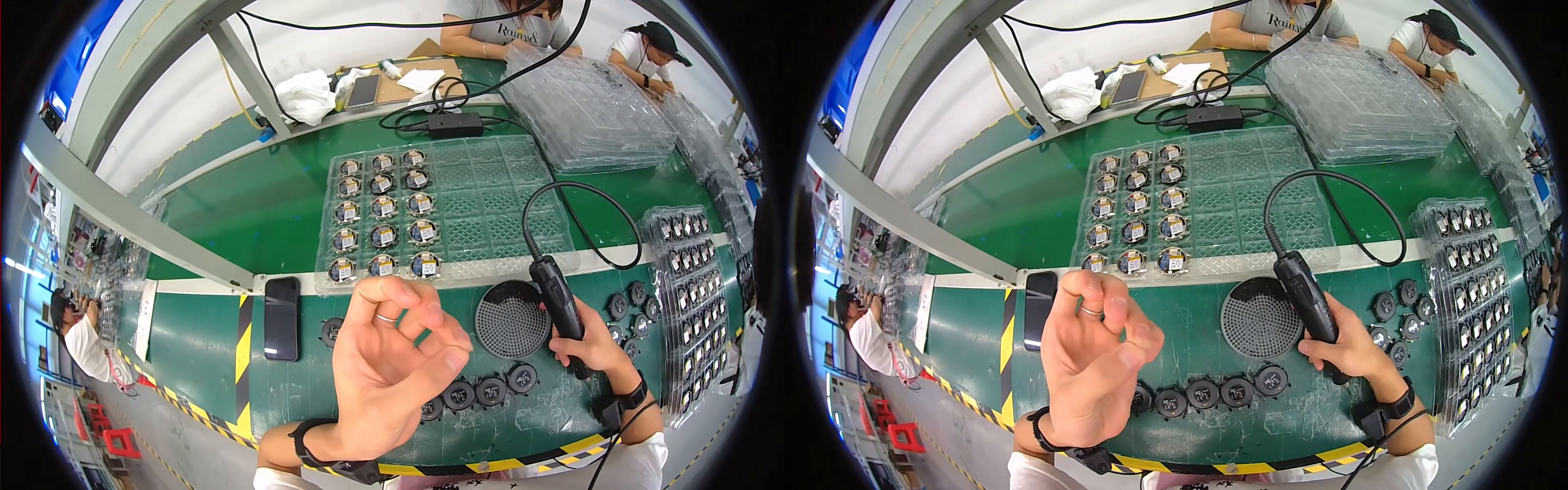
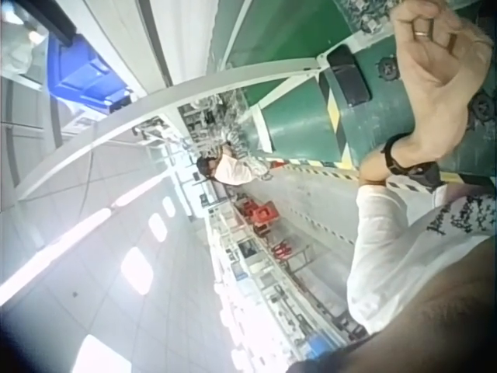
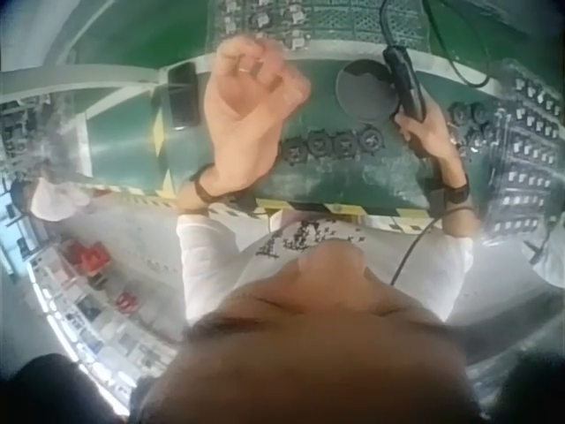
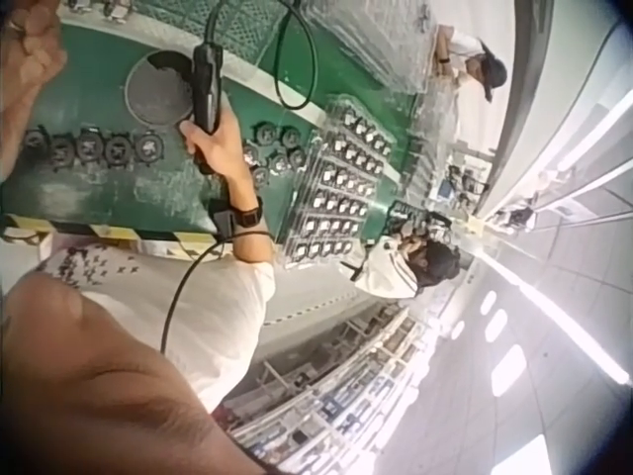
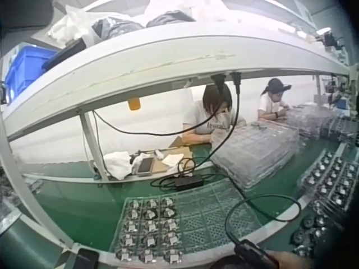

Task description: The person assembles smartwatches by using a power screwdriver to pick up and drive screws into watch backs, sliding each completed piece into a row. After repeating this for several watches, they pause to gesture with their hands and then arrange more watch backs on the table.

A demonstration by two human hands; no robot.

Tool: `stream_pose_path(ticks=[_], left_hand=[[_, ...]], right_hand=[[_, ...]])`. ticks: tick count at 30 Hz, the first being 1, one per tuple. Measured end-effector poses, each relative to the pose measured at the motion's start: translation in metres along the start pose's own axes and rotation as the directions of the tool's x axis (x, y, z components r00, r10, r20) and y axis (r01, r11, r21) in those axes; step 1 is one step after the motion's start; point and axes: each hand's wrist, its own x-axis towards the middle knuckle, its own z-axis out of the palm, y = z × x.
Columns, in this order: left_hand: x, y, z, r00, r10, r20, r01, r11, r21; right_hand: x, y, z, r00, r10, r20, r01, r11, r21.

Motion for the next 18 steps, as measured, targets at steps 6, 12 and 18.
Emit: stream_pose_path(ticks=[6, 12, 18], left_hand=[[0.0036, -0.001, -0.0008, 0.989, 0.039, 0.14, -0.034, 0.999, -0.034], [0.006, -0.0037, -0.004, 0.946, 0.113, 0.303, -0.04, 0.971, -0.237], [0.0058, -0.003, -0.0054, 0.947, 0.098, 0.304, -0.013, 0.962, -0.271]], right_hand=[[0.0002, 0.0001, -0.0011, 1.0, -0.005, -0.001, 0.005, 1.0, 0.0], [-0.0007, 0.0015, -0.0017, 1.0, -0.003, 0.006, 0.003, 1.0, -0.006], [-0.0011, 0.0057, -0.0036, 1.0, -0.009, 0.009, 0.009, 1.0, -0.007]])
